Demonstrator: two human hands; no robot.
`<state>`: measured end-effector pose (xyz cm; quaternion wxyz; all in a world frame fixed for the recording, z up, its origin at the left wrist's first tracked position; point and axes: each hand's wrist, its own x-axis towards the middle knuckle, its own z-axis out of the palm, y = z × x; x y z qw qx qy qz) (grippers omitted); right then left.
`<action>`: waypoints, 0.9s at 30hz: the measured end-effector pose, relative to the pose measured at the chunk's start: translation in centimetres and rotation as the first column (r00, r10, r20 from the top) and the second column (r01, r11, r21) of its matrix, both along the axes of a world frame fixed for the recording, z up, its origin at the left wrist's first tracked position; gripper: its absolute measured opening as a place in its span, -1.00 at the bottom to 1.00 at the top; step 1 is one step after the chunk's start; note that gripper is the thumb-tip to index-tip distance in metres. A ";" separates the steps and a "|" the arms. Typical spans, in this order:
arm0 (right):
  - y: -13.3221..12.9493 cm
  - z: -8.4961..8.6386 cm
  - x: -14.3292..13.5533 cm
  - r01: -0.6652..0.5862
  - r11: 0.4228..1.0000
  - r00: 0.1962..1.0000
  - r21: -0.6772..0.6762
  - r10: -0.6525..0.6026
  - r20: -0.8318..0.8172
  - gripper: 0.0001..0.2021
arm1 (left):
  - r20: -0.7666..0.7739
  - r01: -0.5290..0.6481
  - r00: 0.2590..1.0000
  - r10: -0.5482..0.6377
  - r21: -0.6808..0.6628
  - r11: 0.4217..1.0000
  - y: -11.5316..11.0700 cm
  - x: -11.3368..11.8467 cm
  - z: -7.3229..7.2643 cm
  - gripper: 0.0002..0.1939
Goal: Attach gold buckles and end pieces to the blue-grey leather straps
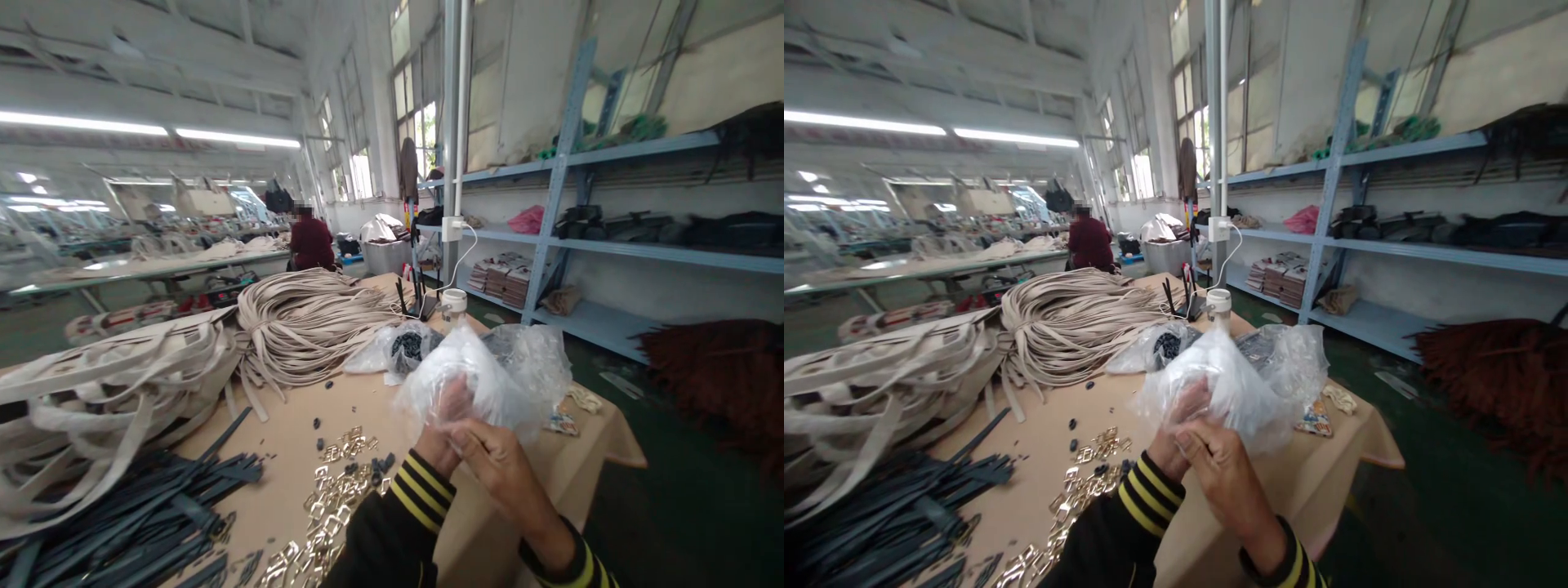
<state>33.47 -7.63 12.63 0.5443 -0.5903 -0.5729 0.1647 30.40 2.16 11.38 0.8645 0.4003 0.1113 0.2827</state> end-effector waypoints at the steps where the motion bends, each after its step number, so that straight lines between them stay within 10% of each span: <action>1: 0.4 1.0 0.7 0.016 0.998 0.999 0.055 -0.019 0.051 -0.71 | 0.044 0.035 0.998 -0.033 -0.044 0.998 0.3 0.7 1.3 -0.77; 7: 5.9 4.3 8.1 0.237 0.925 0.903 0.298 -0.323 0.282 -0.73 | 0.136 0.107 0.985 -0.104 -0.010 0.994 4.4 1.9 5.8 -0.89; 16: 11.5 -5.0 16.1 0.388 0.917 0.839 -0.092 -0.310 0.448 -0.68 | -0.385 -0.215 0.863 0.327 0.307 0.927 1.8 -13.8 -3.8 -0.69; 18: 10.8 -5.0 16.0 0.444 0.892 0.820 -0.077 -0.371 0.435 -0.68 | -0.503 -0.204 0.718 0.481 0.508 0.837 0.5 -18.5 -5.7 -0.65; 22: 8.6 -3.4 12.7 0.527 0.839 0.746 0.133 -0.532 0.401 -0.62 | -0.440 -0.055 0.312 0.842 0.877 0.478 -1.9 -26.6 -9.9 -0.65; 27: 6.7 -7.0 4.7 0.095 0.992 0.937 -0.083 -0.061 0.345 -0.64 | -0.142 0.291 0.077 0.987 0.950 0.114 -5.9 -32.3 -14.6 -0.57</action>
